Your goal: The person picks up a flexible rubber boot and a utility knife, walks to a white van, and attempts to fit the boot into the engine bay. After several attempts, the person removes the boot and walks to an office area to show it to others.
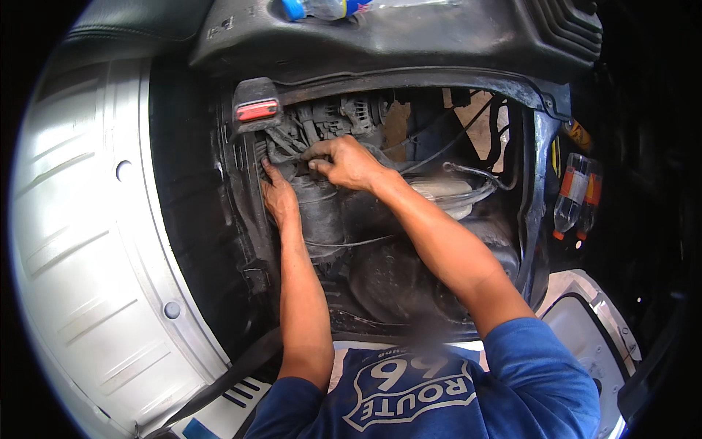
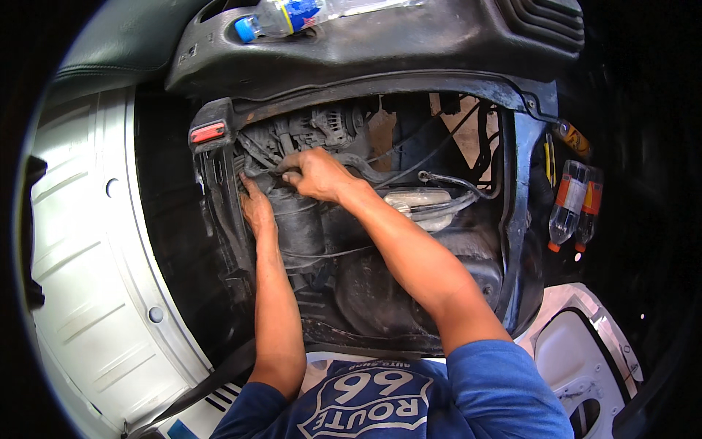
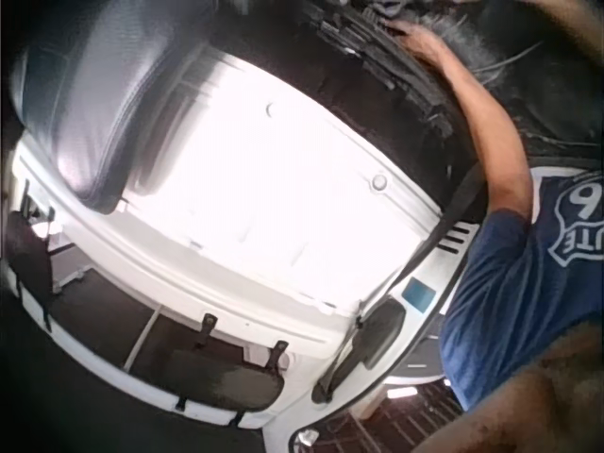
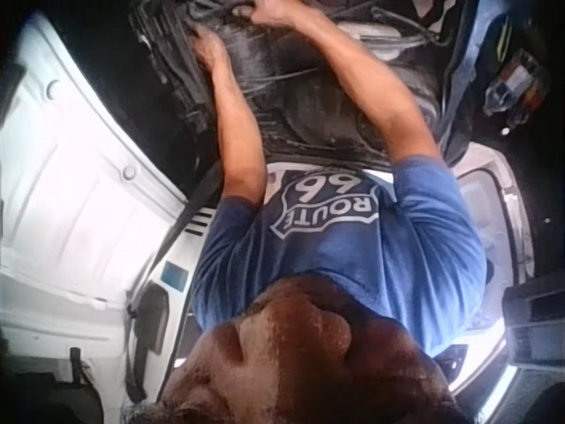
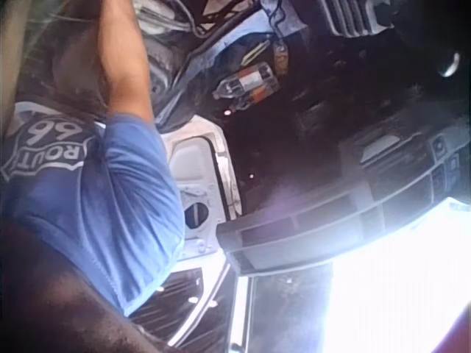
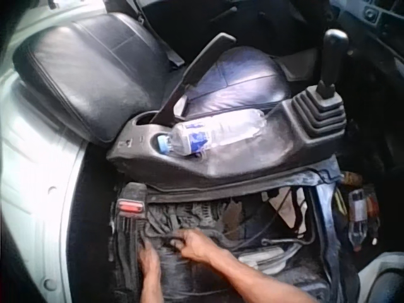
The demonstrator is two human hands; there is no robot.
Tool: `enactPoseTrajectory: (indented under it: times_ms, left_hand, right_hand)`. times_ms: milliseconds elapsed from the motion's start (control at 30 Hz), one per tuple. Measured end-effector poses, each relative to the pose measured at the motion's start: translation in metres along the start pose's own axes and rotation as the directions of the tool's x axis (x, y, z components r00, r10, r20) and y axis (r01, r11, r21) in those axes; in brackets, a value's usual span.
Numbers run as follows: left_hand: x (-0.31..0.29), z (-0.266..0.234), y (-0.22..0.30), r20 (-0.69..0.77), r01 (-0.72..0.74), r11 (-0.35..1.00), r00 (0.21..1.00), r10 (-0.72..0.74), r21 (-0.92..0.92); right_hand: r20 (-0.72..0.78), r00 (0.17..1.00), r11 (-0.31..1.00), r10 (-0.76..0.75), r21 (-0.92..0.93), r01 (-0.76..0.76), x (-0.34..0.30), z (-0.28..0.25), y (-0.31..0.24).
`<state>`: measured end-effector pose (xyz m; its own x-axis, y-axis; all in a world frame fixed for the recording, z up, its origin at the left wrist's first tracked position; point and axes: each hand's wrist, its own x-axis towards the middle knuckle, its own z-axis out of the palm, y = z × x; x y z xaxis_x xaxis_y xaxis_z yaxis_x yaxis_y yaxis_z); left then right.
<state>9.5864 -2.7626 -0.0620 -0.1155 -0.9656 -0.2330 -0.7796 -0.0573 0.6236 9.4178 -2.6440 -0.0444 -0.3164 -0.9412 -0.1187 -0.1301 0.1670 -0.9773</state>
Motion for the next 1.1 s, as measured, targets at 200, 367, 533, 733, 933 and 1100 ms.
enactPoseTrajectory:
  times_ms: [200, 367, 533, 733, 933, 1100]
  left_hand:
    - [-0.009, -0.009, 0.010, 0.123, 0.052, 0.987, 0.992, -0.034, -0.151]
    - [-0.012, -0.002, 0.018, 0.091, 0.016, 0.998, 0.996, -0.022, 0.068]
    - [-0.011, 0.000, 0.017, 0.057, -0.032, 0.968, 0.998, 0.018, 0.251]
    - [-0.009, -0.007, 0.011, 0.123, -0.047, 0.994, 0.991, 0.059, -0.100]
    - [-0.013, 0.004, -0.004, -0.078, -0.254, 0.964, 0.966, 0.247, -0.085]
    - [-0.022, 0.007, -0.005, -0.111, -0.234, 0.972, 0.965, 0.236, 0.031]
  right_hand:
    - [-0.016, 0.991, 0.991, 0.134, -0.022, -0.134, -0.018, -0.008, 0.011]
    - [-0.112, 0.977, 0.984, 0.180, 0.029, -0.178, -0.011, -0.006, 0.011]
    - [-0.237, 0.970, 0.999, -0.049, -0.035, 0.041, -0.009, 0.012, -0.007]
    - [-0.182, 0.954, 0.963, -0.237, -0.171, 0.207, 0.028, 0.037, -0.049]
    - [0.067, 0.952, 0.876, 0.298, -0.415, -0.245, 0.070, 0.035, -0.075]
    - [0.232, 0.905, 0.802, 0.358, -0.572, -0.170, 0.092, 0.047, -0.057]
